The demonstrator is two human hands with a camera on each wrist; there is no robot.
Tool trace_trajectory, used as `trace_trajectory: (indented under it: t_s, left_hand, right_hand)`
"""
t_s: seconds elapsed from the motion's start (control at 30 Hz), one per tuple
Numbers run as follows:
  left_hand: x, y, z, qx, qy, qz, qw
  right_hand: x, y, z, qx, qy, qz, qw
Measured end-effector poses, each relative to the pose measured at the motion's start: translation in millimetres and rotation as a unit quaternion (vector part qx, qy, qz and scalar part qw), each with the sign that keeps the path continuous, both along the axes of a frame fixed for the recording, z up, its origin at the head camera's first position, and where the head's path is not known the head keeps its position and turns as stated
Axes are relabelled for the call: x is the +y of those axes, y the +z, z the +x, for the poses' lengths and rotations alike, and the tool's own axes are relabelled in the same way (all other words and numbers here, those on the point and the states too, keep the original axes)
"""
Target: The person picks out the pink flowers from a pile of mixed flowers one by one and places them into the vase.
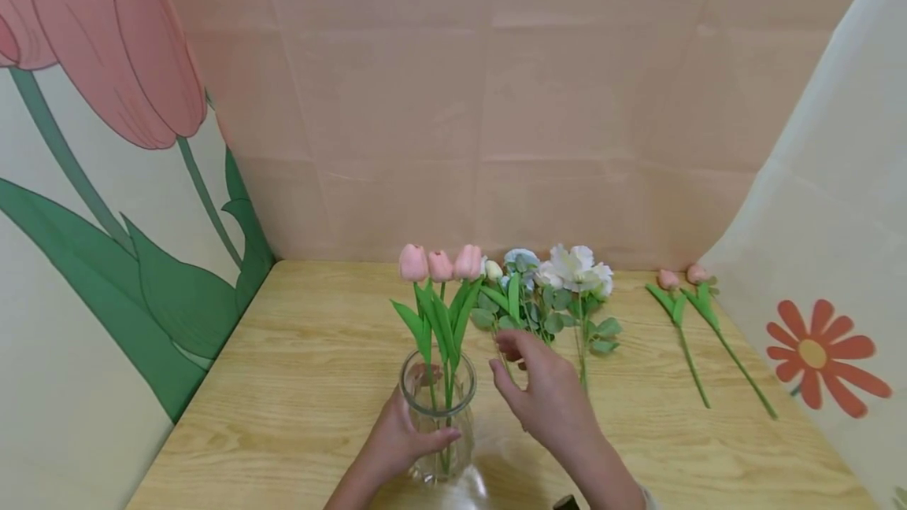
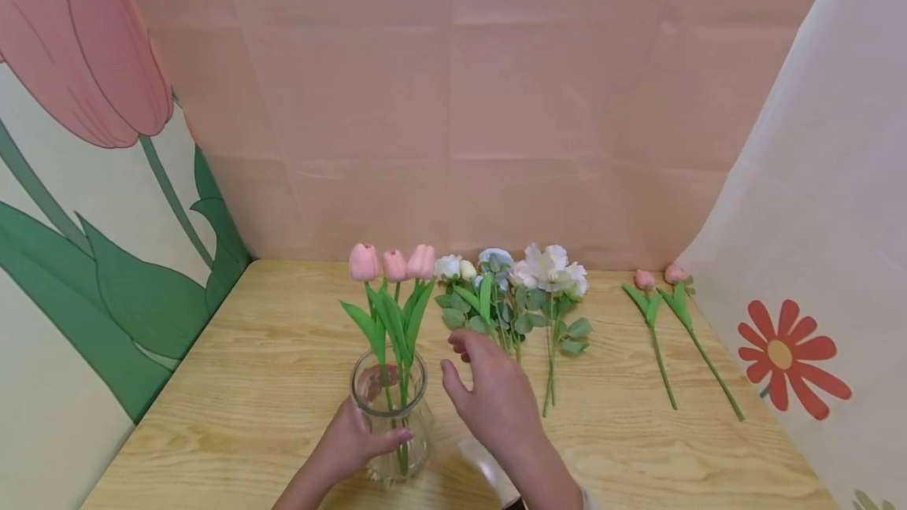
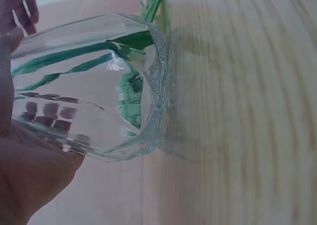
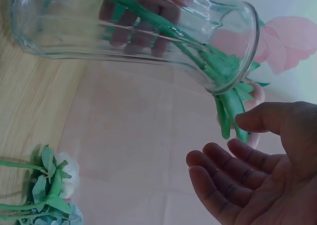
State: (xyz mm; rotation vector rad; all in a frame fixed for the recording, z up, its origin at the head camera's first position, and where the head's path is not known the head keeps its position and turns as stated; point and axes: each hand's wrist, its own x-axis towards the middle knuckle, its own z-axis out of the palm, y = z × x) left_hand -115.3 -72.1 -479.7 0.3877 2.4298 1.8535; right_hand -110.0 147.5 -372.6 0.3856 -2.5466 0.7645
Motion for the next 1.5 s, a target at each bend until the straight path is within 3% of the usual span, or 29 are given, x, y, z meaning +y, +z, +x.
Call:
trace_trajectory:
  t_s: [0.2, 0.57, 0.8, 1.5]
  left_hand:
    - [-0.1, 0.4, 0.7, 0.019, 0.012, -0.027, 0.9994]
    - [0.3, -1.0, 0.7, 0.019, 0.010, -0.024, 0.9995]
    - [0.3, 0.5, 1.2, 0.021, 0.010, -0.026, 0.9994]
    - [0.6, 0.4, 1.0, 0.016, 0.011, -0.027, 0.9994]
  right_hand:
    - [7, -2.2, -1.9, -0.027, -0.009, -0.003, 0.9996]
    - [24, -10.1, -7.2, -0.032, -0.014, 0.011, 0.9993]
    - [35, -15.4, -9.3, -0.057, -0.028, 0.015, 0.9979]
    - [54, -15.6, -9.4, -0.075, -0.049, 0.028, 0.9956]
